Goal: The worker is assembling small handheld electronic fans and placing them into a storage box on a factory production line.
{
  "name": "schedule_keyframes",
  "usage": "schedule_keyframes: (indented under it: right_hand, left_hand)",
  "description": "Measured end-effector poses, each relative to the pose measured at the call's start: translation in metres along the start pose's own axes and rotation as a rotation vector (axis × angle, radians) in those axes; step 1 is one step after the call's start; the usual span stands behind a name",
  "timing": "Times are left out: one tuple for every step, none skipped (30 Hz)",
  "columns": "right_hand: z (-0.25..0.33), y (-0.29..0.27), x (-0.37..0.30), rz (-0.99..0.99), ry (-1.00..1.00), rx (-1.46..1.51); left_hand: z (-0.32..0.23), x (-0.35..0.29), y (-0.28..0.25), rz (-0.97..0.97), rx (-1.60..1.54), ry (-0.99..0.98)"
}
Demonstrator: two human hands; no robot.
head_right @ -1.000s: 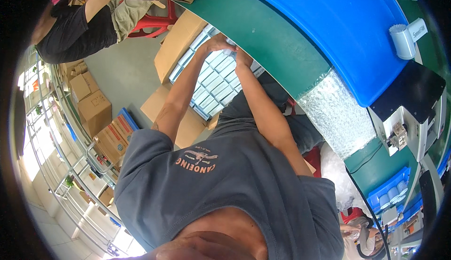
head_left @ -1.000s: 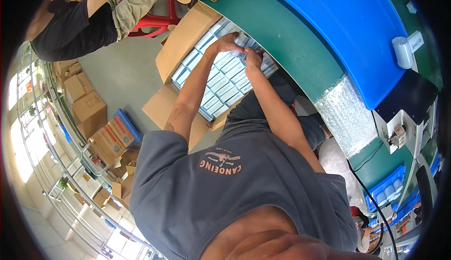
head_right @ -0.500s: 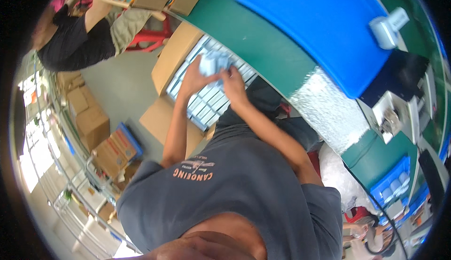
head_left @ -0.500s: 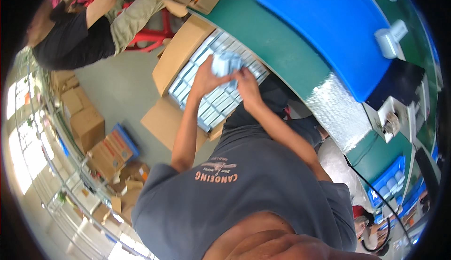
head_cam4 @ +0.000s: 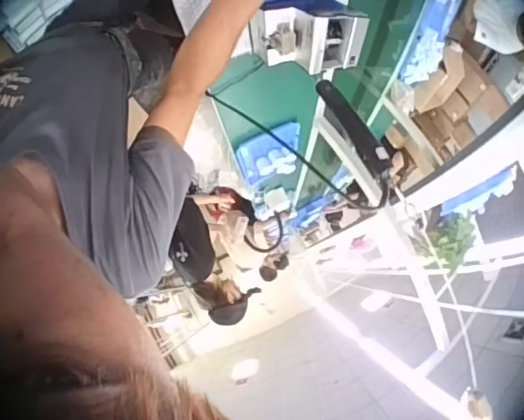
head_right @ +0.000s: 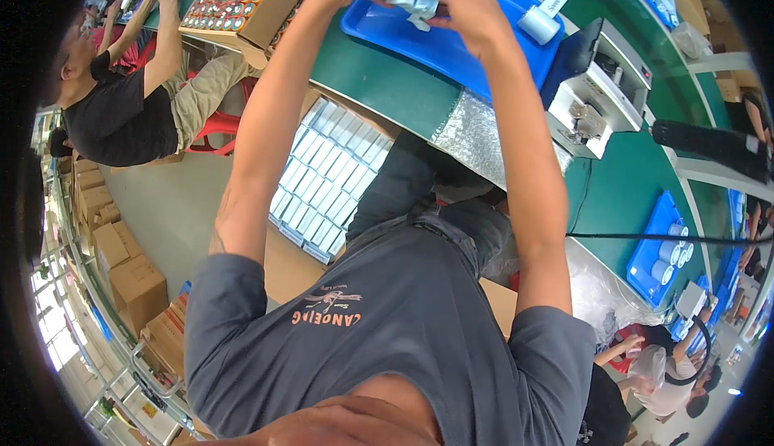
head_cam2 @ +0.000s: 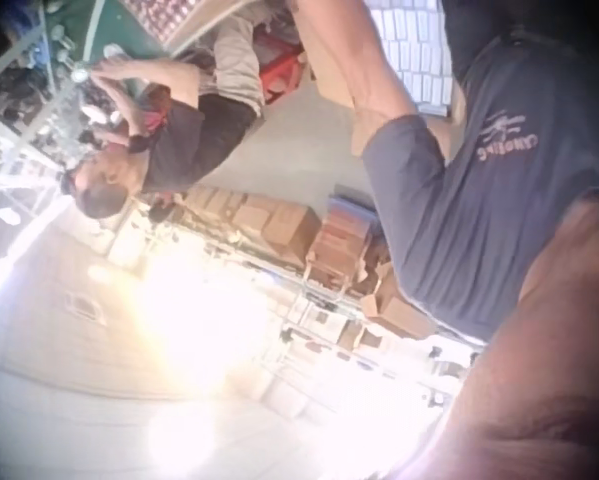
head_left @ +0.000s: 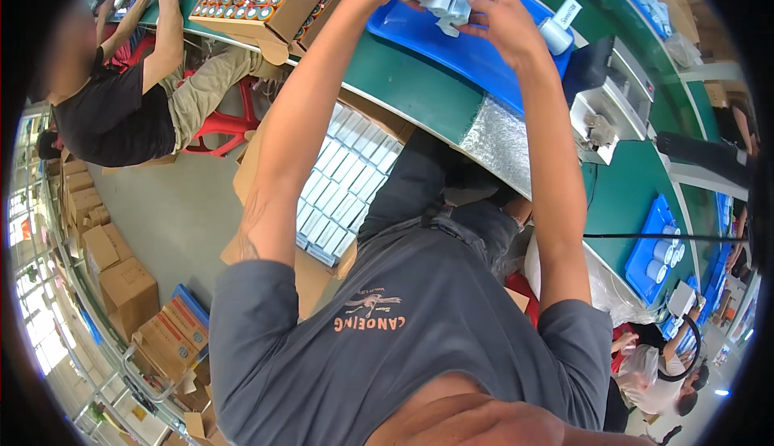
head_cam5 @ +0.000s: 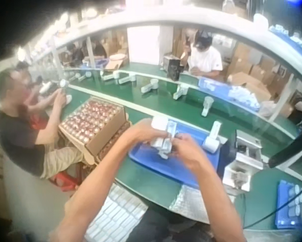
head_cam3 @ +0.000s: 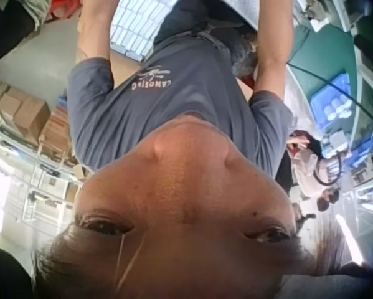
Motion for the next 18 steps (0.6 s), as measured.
schedule_keyframes:
  right_hand:
    - [-0.004, -0.009, 0.015, 0.020, 0.007, 0.035]
    - [-0.004, -0.009, 0.028, 0.025, -0.007, 0.031]
    - [-0.009, -0.019, 0.038, -0.031, 0.041, 0.071]
    - [-0.009, -0.020, 0.039, -0.075, 0.090, 0.112]
    - [-0.005, -0.019, 0.038, -0.074, 0.058, 0.099]
    - [-0.003, -0.021, 0.037, -0.079, 0.056, 0.095]
    - [0.000, -0.022, 0.037, -0.086, 0.048, 0.078]
    - [0.002, -0.022, 0.038, -0.088, 0.041, 0.062]
    - [-0.005, -0.031, 0.037, -0.104, 0.053, 0.059]
    - [-0.004, -0.038, 0.036, -0.151, -0.001, 0.010]
    - [-0.004, -0.043, 0.035, -0.194, -0.055, -0.041]
    - [-0.009, -0.050, 0.042, -0.184, -0.056, -0.042]
    - [-0.020, -0.052, 0.059, -0.118, -0.066, -0.014]
    - [-0.037, -0.070, 0.067, -0.100, -0.054, 0.009]
    - [-0.036, -0.065, 0.057, -0.232, -0.121, -0.168]
    - [-0.025, -0.052, 0.031, -0.344, -0.193, -0.347]
    - [-0.012, -0.050, -0.001, -0.370, -0.319, -0.396]
    - [0.003, -0.040, -0.036, -0.380, -0.449, -0.435]
  left_hand:
    - [0.008, 0.031, -0.001, -0.041, 0.001, 0.153]
    - [0.020, 0.051, -0.002, -0.085, 0.001, 0.301]
    - [0.025, 0.066, 0.001, -0.082, 0.002, 0.315]
    - [0.031, 0.072, 0.001, -0.075, 0.038, 0.308]
    - [0.037, 0.077, 0.000, -0.068, 0.073, 0.299]
    - [0.037, 0.081, 0.001, -0.067, 0.071, 0.305]
    - [0.038, 0.083, 0.000, -0.106, 0.110, 0.315]
    - [0.040, 0.084, -0.003, -0.147, 0.148, 0.322]
    - [0.033, 0.087, 0.005, -0.108, 0.177, 0.295]
    - [0.027, 0.084, 0.006, -0.101, 0.169, 0.297]
    - [0.021, 0.079, 0.007, -0.097, 0.166, 0.349]
    - [0.020, 0.074, 0.002, -0.107, 0.170, 0.396]
    - [0.042, 0.086, -0.010, -0.145, 0.239, 0.311]
    - [0.037, 0.091, 0.004, -0.122, 0.224, 0.317]
    - [0.044, 0.078, 0.000, -0.242, 0.266, 0.296]
    - [0.051, 0.054, -0.007, -0.370, 0.311, 0.262]
    - [0.026, 0.018, -0.005, -0.466, 0.376, 0.323]
    - [0.015, -0.020, -0.015, -0.507, 0.319, 0.216]
Point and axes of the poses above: each hand's wrist, its own x-axis towards the middle knuckle, its own y-axis out of the palm, z = x × y, the point moved 6 cm from there along x, towards the middle knuckle, and after that the axes turned 1 degree about x, right-handed, at the moved point
